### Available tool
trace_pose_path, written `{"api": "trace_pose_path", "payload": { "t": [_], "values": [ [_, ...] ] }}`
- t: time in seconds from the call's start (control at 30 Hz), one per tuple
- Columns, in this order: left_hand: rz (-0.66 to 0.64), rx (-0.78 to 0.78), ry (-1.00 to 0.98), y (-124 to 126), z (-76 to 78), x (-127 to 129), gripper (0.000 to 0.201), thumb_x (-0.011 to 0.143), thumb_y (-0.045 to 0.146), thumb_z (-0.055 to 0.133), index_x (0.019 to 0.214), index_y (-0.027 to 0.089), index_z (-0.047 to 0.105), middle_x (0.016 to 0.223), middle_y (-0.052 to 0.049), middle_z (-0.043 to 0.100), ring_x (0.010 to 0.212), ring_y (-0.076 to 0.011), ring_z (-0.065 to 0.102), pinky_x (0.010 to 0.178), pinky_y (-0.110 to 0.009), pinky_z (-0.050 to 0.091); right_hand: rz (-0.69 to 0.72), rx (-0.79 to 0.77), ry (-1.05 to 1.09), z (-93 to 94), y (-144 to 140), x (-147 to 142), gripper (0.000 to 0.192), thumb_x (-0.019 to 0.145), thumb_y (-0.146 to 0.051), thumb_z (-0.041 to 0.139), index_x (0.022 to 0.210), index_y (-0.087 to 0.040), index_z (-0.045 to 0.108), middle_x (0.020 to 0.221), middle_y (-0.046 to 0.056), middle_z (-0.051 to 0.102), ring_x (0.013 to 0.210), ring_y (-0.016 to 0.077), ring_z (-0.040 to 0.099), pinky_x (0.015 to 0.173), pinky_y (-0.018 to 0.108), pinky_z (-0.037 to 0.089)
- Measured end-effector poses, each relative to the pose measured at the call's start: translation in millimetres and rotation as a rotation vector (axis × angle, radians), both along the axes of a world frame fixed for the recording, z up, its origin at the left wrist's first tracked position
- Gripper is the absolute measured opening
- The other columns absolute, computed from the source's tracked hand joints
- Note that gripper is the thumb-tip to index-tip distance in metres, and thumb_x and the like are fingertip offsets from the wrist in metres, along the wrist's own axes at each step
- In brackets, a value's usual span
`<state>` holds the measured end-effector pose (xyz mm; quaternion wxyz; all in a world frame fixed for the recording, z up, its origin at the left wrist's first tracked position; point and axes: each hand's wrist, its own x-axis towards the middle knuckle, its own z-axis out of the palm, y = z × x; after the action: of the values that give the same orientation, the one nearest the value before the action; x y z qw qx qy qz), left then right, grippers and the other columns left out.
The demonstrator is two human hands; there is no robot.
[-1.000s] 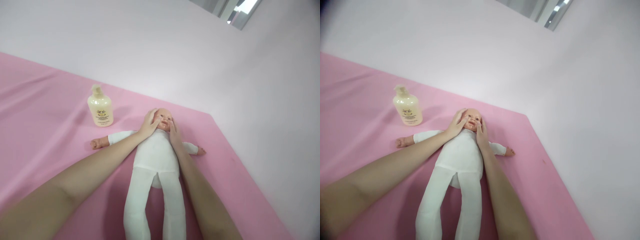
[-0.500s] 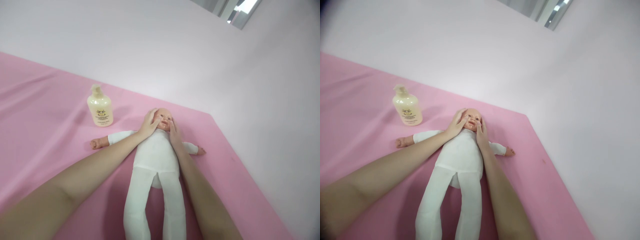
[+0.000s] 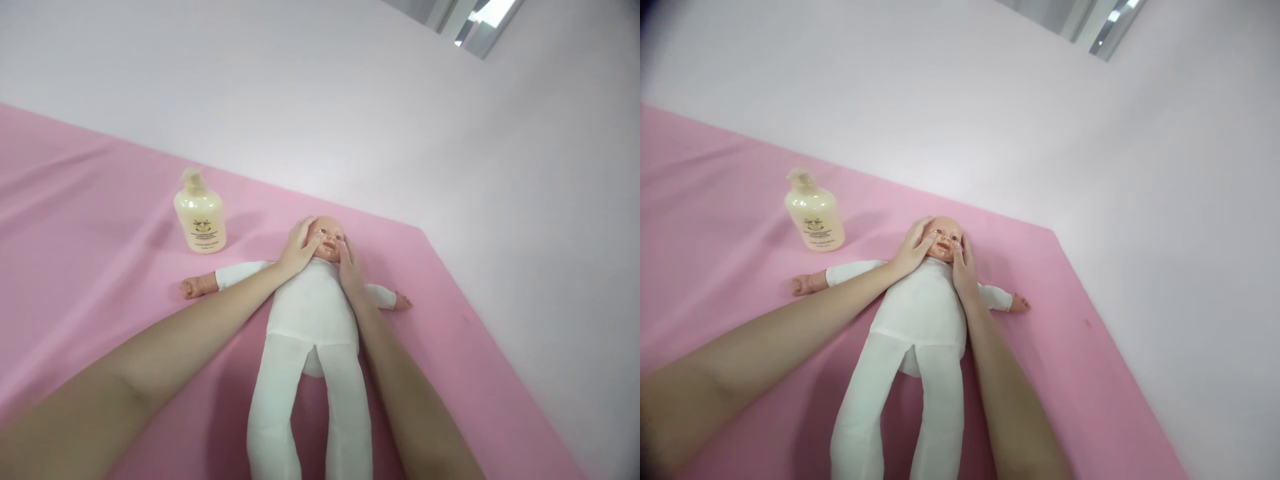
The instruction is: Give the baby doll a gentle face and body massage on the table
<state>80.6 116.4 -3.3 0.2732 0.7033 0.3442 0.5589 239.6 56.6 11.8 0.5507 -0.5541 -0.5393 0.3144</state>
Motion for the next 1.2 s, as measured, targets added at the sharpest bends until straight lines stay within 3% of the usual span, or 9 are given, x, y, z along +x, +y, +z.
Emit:
{"api": "trace_pose_path", "payload": {
  "t": [0.2, 0.57, 1.2],
  "values": [
    [0.002, 0.001, -0.007, 1.0, -1.2, 0.6, 0.052, 0.101, 0.053, 0.047, 0.144, 0.023, 0.047, 0.152, -0.014, 0.051, 0.145, -0.0262, 0.046, 0.126, -0.048, 0.032, -0.005, 0.005, 0.006, 0.9, -0.5, -0.9, 0.07, 0.095, -0.067, 0.048, 0.15, -0.025, 0.05, 0.16, 0.006, 0.049, 0.15, 0.023, 0.044, 0.129, 0.046, 0.031],
    [0.007, 0.005, 0.003, 0.6, -0.9, 0.6, 0.054, 0.102, 0.057, 0.045, 0.145, 0.024, 0.046, 0.152, -0.013, 0.051, 0.145, -0.0265, 0.045, 0.126, -0.049, 0.031, 0.013, -0.022, 0.042, 5.6, -4.2, -3.3, 0.066, 0.094, -0.068, 0.048, 0.148, -0.03, 0.052, 0.158, 0.003, 0.053, 0.147, 0.0232, 0.049, 0.124, 0.047, 0.039],
    [-0.006, 0.005, 0.012, -1.7, 1.7, 0.4, 0.054, 0.102, 0.054, 0.045, 0.146, 0.023, 0.046, 0.153, -0.014, 0.05, 0.146, -0.0271, 0.045, 0.126, -0.049, 0.031, -0.017, -0.015, 0.025, 3.6, -3.8, -2.5, 0.069, 0.094, -0.07, 0.047, 0.149, -0.029, 0.051, 0.159, 0.004, 0.052, 0.148, 0.0242, 0.047, 0.124, 0.047, 0.038]
  ]
}}
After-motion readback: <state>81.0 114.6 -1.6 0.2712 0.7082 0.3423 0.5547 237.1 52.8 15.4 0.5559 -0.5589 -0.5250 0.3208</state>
